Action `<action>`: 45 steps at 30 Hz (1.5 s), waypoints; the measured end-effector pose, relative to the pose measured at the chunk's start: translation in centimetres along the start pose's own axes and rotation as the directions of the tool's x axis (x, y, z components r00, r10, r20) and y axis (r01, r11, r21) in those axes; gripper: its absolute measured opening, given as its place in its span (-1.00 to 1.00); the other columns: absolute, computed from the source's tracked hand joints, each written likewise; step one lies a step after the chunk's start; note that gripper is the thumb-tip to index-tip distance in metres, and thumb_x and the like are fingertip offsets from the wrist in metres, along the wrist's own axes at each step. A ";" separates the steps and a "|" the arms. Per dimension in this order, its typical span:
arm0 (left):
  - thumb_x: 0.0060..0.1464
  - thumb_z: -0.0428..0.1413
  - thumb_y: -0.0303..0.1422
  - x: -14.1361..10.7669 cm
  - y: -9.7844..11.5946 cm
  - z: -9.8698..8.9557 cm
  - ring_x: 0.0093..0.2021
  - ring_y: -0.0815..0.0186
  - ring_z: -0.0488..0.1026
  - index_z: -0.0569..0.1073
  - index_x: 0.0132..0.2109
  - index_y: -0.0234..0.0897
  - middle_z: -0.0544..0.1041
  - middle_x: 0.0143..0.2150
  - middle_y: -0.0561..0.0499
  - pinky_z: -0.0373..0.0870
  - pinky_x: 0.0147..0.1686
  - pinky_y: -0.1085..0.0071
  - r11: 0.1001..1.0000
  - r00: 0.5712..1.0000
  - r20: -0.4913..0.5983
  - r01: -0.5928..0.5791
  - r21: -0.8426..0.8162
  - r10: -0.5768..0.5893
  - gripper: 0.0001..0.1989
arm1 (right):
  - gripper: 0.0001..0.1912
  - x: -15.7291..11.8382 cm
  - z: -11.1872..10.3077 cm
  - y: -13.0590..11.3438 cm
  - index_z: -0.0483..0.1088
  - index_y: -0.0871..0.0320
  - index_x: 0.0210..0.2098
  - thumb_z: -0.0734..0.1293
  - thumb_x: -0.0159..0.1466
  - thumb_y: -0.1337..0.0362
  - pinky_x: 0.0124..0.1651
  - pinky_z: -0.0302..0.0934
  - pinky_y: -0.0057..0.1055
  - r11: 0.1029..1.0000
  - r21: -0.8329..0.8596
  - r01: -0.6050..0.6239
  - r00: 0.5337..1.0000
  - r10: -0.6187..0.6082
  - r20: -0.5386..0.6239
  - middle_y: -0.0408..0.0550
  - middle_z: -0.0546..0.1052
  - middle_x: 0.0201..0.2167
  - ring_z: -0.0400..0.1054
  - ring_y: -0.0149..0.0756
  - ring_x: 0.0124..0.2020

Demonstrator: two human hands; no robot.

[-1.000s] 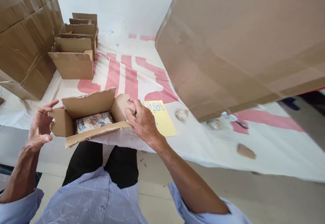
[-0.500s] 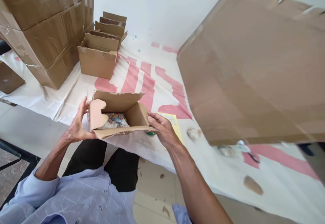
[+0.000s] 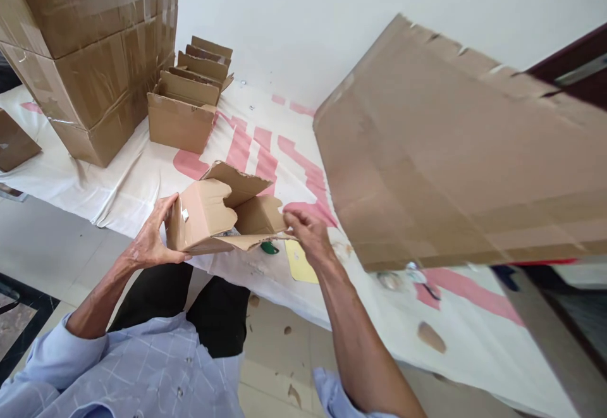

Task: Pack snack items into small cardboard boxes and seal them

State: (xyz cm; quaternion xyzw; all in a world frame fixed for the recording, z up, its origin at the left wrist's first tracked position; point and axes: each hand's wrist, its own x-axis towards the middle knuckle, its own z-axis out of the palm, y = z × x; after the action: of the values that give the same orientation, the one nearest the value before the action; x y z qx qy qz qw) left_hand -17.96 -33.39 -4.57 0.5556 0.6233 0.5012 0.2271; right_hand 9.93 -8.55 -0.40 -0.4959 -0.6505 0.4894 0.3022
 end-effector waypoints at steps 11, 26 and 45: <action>-0.21 0.53 -0.17 3.4 5.5 0.4 0.48 -0.37 0.20 0.04 0.63 -0.13 0.26 0.48 -0.31 0.21 0.45 -0.38 0.978 0.995 0.066 -0.091 0.186 0.080 0.34 | -0.80 -7.7 4.5 -16.2 0.66 0.04 -0.17 0.36 0.49 0.32 0.16 0.43 -0.02 0.169 -0.317 0.933 0.350 -0.626 0.697 0.02 0.65 -0.13 0.51 -0.06 0.01; -0.18 0.51 -0.21 4.6 6.7 0.6 0.48 -0.34 0.18 0.04 0.63 -0.08 0.27 0.47 -0.28 0.24 0.43 -0.35 0.973 0.990 0.111 -0.111 0.203 0.089 0.31 | -0.69 -5.7 5.6 -16.7 0.56 0.11 -0.35 0.30 0.50 0.43 -0.06 0.17 -0.21 -0.030 -0.419 0.908 0.376 -0.384 0.843 0.00 0.55 -0.26 0.34 -0.15 -0.17; -0.16 0.49 -0.20 5.6 7.6 0.6 0.47 -0.32 0.21 0.04 0.64 -0.18 0.25 0.49 -0.33 0.25 0.42 -0.32 0.956 0.984 0.154 -0.130 0.264 0.091 0.30 | -0.62 -4.7 4.7 -16.5 0.53 0.13 -0.29 0.16 0.56 0.44 0.03 0.23 -0.19 0.020 -0.365 0.931 0.340 -0.414 0.844 0.04 0.58 -0.23 0.38 -0.14 -0.13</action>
State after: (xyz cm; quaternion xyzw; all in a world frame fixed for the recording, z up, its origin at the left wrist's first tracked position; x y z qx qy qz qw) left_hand -15.51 -28.93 3.39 0.6495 0.6367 0.3821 0.1633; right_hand 1.54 -15.06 13.88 -0.0120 -0.9993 -0.0100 0.0353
